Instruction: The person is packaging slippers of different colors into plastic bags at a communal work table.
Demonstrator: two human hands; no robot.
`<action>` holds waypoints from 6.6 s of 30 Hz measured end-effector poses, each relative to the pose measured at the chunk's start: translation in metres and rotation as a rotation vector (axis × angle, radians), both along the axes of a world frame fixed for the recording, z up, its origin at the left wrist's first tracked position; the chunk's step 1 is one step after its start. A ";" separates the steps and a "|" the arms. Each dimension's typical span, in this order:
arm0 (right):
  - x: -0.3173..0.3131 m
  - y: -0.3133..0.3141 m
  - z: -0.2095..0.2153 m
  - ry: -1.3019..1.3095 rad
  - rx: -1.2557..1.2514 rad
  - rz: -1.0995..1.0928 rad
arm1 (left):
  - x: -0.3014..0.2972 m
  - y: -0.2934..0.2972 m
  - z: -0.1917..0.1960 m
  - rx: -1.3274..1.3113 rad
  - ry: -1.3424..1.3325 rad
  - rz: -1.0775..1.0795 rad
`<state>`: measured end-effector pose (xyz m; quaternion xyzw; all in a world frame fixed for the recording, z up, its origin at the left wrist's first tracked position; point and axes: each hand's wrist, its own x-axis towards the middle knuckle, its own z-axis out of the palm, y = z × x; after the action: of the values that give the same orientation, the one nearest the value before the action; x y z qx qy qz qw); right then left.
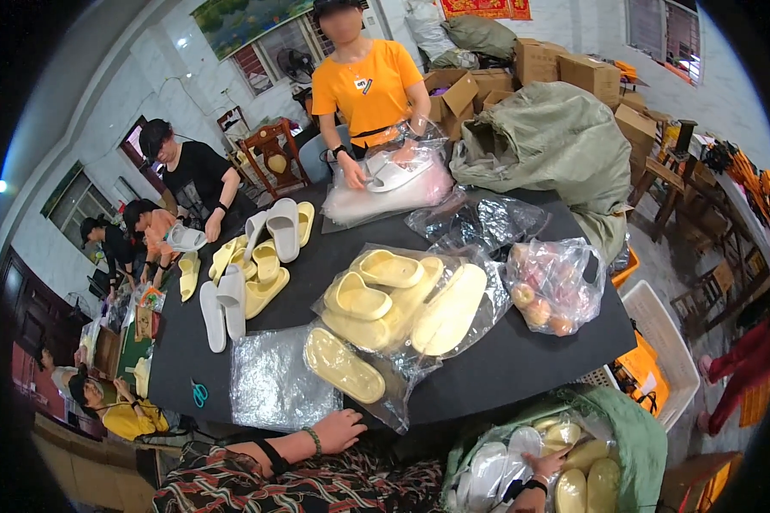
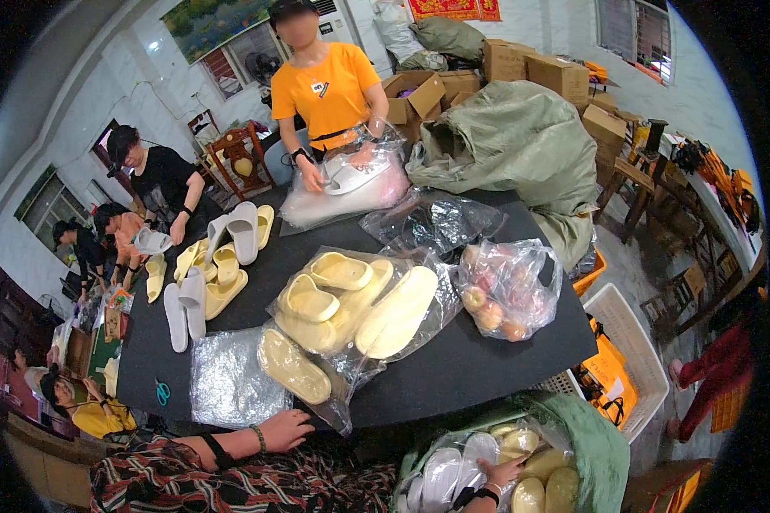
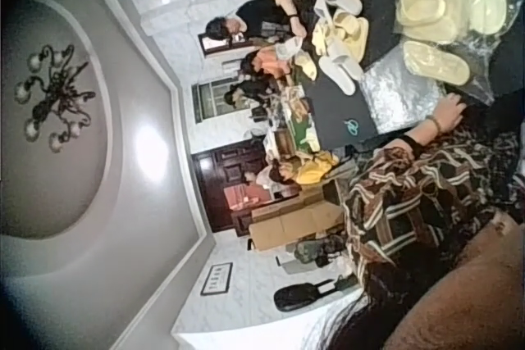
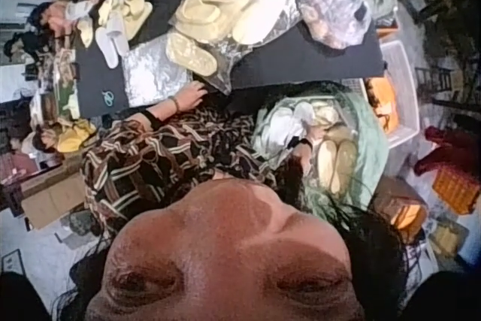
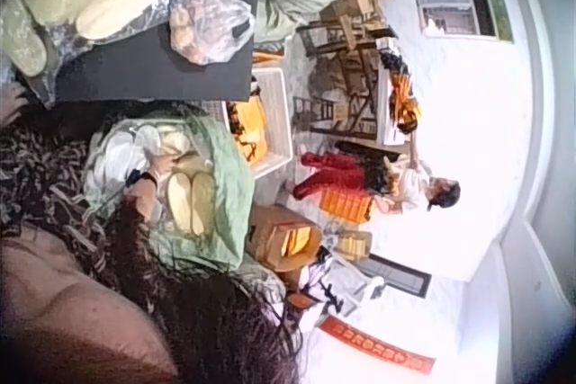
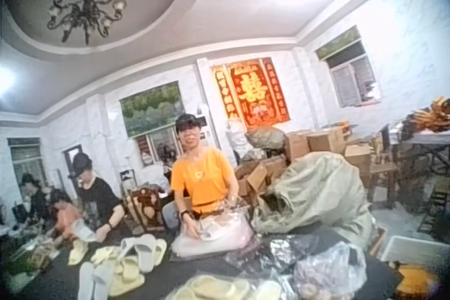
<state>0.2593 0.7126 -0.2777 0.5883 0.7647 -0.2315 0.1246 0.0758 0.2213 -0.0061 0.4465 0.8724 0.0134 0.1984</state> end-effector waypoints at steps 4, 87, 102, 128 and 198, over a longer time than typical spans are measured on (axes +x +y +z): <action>0.011 -0.004 -0.013 0.066 0.026 -0.093 | -0.001 -0.014 0.005 0.030 0.009 -0.011; 0.074 -0.062 0.072 0.641 -0.152 0.204 | -0.021 -0.095 -0.035 -0.227 -0.032 0.707; 0.036 -0.058 0.161 0.759 -0.128 0.259 | -0.019 -0.091 -0.022 -0.288 -0.019 0.723; -0.029 -0.109 0.390 0.476 0.052 0.697 | -0.023 -0.117 -0.028 -0.077 -0.013 0.632; 0.206 0.068 0.086 -0.002 0.179 -0.389 | -0.080 -0.122 -0.069 -0.324 -0.148 0.430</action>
<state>0.4652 0.7807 -0.1917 0.7337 0.6543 -0.1815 0.0256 -0.0047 0.0993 -0.0752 0.2114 0.9210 -0.0521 0.3230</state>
